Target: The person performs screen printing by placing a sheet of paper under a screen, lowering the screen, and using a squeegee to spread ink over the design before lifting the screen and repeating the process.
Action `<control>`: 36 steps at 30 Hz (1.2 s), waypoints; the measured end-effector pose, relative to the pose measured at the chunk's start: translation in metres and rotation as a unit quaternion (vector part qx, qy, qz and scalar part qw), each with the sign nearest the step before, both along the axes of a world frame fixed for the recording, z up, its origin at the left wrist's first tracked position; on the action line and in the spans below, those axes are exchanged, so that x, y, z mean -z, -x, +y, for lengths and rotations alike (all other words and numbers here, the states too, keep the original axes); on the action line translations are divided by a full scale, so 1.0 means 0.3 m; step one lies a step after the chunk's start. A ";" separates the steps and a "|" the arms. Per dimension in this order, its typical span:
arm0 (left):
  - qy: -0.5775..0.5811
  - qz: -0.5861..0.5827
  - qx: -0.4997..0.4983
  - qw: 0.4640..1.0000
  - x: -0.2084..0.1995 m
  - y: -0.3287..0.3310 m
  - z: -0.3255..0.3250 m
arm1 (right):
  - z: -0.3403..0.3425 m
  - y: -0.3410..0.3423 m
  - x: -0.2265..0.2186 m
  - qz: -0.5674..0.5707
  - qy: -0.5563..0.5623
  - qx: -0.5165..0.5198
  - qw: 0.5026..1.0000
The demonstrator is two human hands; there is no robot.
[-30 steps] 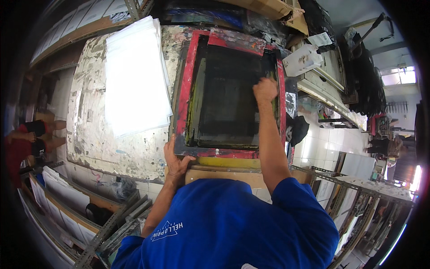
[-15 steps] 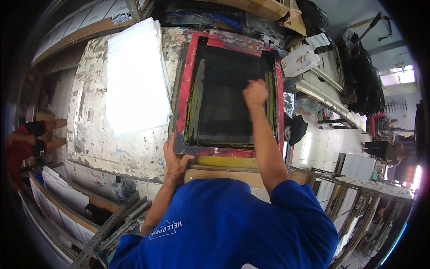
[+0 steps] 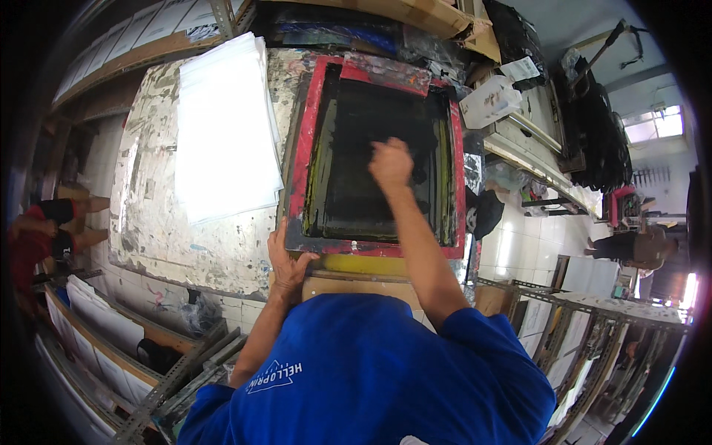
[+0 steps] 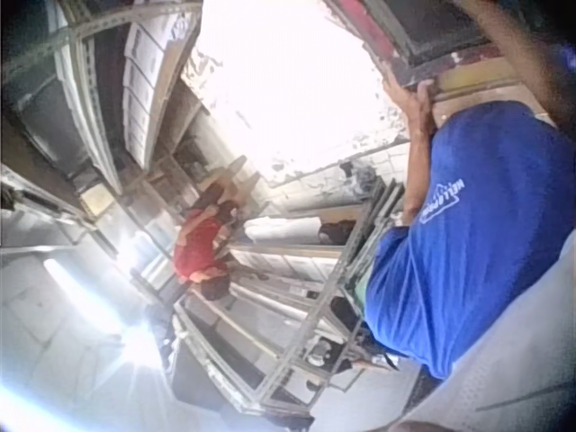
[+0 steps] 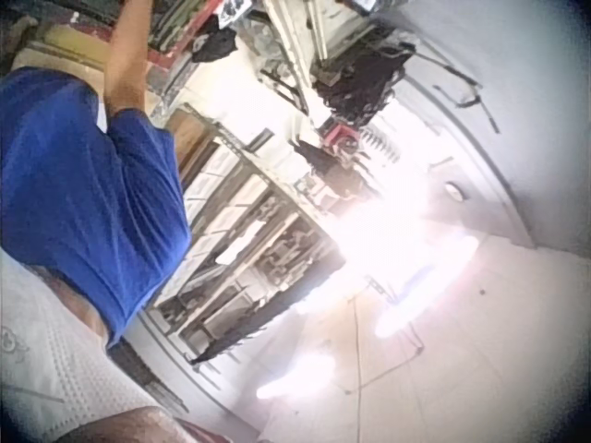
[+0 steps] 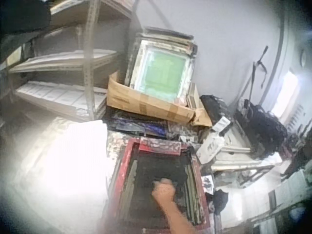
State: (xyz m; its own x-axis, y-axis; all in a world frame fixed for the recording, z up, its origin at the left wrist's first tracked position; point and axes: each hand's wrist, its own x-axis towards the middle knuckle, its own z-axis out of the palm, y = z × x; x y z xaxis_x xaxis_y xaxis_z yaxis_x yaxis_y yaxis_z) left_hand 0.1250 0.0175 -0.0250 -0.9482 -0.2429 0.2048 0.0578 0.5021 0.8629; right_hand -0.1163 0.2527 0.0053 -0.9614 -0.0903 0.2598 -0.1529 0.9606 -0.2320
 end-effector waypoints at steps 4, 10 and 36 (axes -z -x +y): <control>-0.006 -0.010 0.006 1.000 -0.012 0.003 0.004 | 0.268 0.000 -0.014 0.007 -0.031 0.152 0.988; -0.005 -0.020 0.012 1.000 -0.022 0.013 0.007 | -0.122 -0.116 0.001 0.004 0.002 -0.038 0.999; 0.000 -0.024 -0.003 1.000 0.014 0.004 -0.001 | 0.213 -0.239 -0.037 -0.045 0.026 0.105 0.993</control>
